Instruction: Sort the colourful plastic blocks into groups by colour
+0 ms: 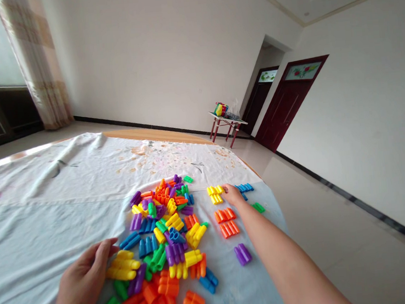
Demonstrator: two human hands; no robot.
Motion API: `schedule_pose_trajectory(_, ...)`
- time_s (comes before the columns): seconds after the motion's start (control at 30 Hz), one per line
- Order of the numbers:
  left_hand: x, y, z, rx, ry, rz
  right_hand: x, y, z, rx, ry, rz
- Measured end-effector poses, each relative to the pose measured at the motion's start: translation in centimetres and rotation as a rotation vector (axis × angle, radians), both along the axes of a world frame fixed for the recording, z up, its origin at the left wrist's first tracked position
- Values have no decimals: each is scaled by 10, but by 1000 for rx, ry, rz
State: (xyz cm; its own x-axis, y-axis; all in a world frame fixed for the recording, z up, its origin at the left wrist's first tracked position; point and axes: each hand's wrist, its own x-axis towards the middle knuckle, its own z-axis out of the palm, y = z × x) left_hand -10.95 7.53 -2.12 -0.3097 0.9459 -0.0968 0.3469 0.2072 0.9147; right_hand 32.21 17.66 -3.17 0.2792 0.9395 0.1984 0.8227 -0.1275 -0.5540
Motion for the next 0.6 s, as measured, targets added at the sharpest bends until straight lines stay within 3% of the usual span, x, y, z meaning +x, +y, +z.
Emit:
schedule_pose_trajectory(0.17,1,-1,-3,56,-10,12,-9,-10,21,128,11,-44)
schedule_pose_trajectory(0.27,4,-4,0,99,-22,17,-29,-28,39,222,41,4)
schedule_pose_trajectory(0.37,7,-6,0,135,-40,24,-62,-63,51,280,106,143)
schedule_pose_trajectory(0.43,8,-6,0,150,-51,27,-87,-92,54,312,231,310)
schedule_pose_trajectory(0.6,7,-7,1,168,-59,34,-136,-152,46,274,373,441)
